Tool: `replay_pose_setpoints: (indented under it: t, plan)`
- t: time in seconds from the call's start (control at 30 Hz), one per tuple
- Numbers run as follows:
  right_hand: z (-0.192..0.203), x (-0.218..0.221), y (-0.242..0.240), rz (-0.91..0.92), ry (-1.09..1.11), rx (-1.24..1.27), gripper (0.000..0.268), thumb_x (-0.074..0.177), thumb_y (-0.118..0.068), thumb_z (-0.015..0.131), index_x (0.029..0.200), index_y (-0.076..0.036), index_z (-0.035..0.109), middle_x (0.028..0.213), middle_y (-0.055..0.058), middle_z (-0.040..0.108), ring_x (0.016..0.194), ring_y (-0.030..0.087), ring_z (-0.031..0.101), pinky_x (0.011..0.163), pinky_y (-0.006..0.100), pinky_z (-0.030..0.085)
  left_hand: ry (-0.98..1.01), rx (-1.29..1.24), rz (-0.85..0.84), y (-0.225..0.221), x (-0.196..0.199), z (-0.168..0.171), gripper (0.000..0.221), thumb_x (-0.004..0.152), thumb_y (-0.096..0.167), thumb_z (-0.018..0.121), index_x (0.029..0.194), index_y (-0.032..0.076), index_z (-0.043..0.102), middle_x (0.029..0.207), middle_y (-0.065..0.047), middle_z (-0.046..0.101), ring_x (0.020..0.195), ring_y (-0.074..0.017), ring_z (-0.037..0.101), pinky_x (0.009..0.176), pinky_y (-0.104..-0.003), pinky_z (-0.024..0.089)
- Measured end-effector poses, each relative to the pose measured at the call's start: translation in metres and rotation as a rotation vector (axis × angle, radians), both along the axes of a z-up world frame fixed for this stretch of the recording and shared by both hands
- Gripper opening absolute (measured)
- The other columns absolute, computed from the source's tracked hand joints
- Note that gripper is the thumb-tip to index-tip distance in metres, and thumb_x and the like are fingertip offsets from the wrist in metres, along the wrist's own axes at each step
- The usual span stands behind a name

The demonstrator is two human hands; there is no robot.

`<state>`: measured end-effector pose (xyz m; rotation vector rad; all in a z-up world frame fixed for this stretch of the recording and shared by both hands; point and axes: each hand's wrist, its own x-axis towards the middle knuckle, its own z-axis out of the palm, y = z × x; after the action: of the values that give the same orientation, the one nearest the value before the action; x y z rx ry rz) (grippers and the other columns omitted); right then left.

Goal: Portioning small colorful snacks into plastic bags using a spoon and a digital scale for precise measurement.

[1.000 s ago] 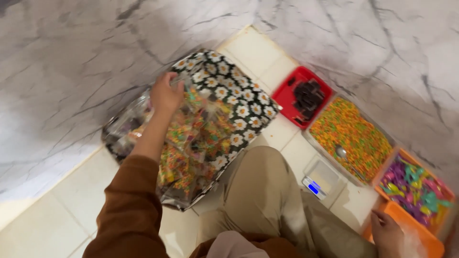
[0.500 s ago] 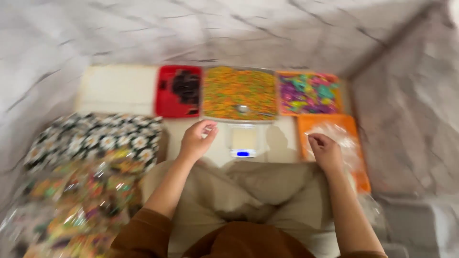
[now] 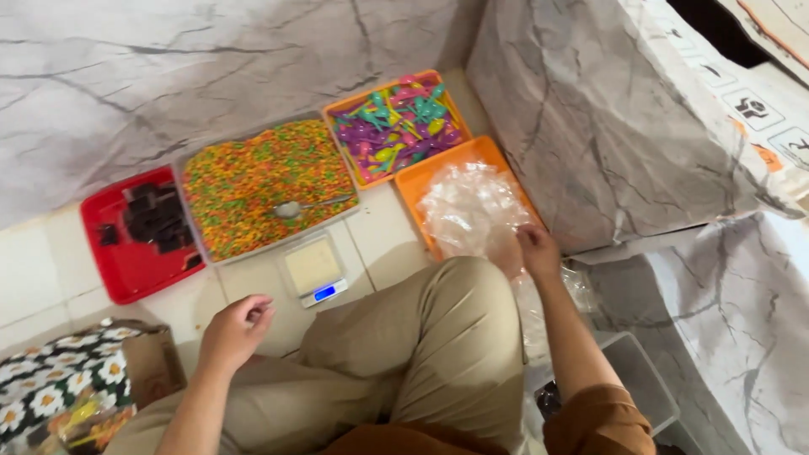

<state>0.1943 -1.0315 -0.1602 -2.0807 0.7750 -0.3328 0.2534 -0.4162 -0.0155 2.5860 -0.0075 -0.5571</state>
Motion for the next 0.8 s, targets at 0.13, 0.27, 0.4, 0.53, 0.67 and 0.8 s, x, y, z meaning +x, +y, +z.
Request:
replay_pose_setpoints:
  t: [0.13,0.27,0.4,0.53,0.67,0.8]
  plan:
    - [0.044,0.025,0.047,0.108,0.071,-0.138,0.019,0.091,-0.024,0.069,0.096,-0.007,0.076,0.09,0.003,0.076,0.08,0.018,0.069,0.075,0.031,0.054,-0.033,-0.07,0.046,-0.011,0.004,0.0,0.031,0.088,0.029,0.068,0.116,0.016,0.075,0.091,0.001,0.079,0.081,-0.0161,0.073,0.073,-0.029,0.055]
    - [0.042,0.054,0.07,0.262,0.2,-0.305,0.043,0.08,-0.043,0.076,0.106,-0.01,0.068,0.115,0.006,0.066,0.102,0.028,0.062,0.089,0.042,0.048,0.016,-0.02,0.048,-0.015,0.009,-0.006,0.03,0.088,0.028,0.067,0.116,0.017,0.075,0.094,0.002,0.08,0.084,-0.0166,0.074,0.075,-0.03,0.055]
    - [0.043,0.069,0.078,0.326,0.38,-0.426,0.111,0.066,-0.061,0.085,0.153,-0.01,0.039,0.145,0.015,0.051,0.128,0.036,0.053,0.102,0.054,0.036,0.064,0.024,0.057,-0.026,0.013,-0.002,0.031,0.089,0.03,0.066,0.117,0.019,0.074,0.097,0.004,0.079,0.085,-0.0161,0.073,0.076,-0.03,0.054]
    - [0.038,0.076,0.071,0.31,0.437,-0.427,0.113,0.067,-0.064,0.082,0.157,-0.015,0.033,0.143,0.015,0.055,0.128,0.036,0.052,0.105,0.055,0.031,0.043,0.017,0.026,-0.034,0.017,-0.003,0.03,0.088,0.028,0.067,0.116,0.018,0.074,0.095,0.003,0.079,0.082,-0.0168,0.074,0.074,-0.03,0.055]
    - [0.055,0.076,0.068,0.301,0.27,-0.342,0.109,0.069,-0.049,0.086,0.155,-0.009,0.033,0.137,0.018,0.058,0.122,0.037,0.058,0.102,0.051,0.04,-0.006,0.002,0.014,-0.039,0.018,-0.005,0.029,0.089,0.027,0.068,0.116,0.018,0.074,0.095,0.003,0.079,0.082,-0.0171,0.073,0.074,-0.03,0.055]
    - [0.088,0.071,0.075,0.363,-0.102,-0.053,0.107,0.074,-0.027,0.088,0.157,-0.003,0.025,0.148,0.026,0.046,0.137,0.038,0.048,0.11,0.046,0.043,-0.122,-0.074,-0.004,-0.049,0.016,0.002,0.029,0.089,0.026,0.069,0.115,0.016,0.074,0.094,0.001,0.079,0.082,-0.0167,0.073,0.073,-0.03,0.054]
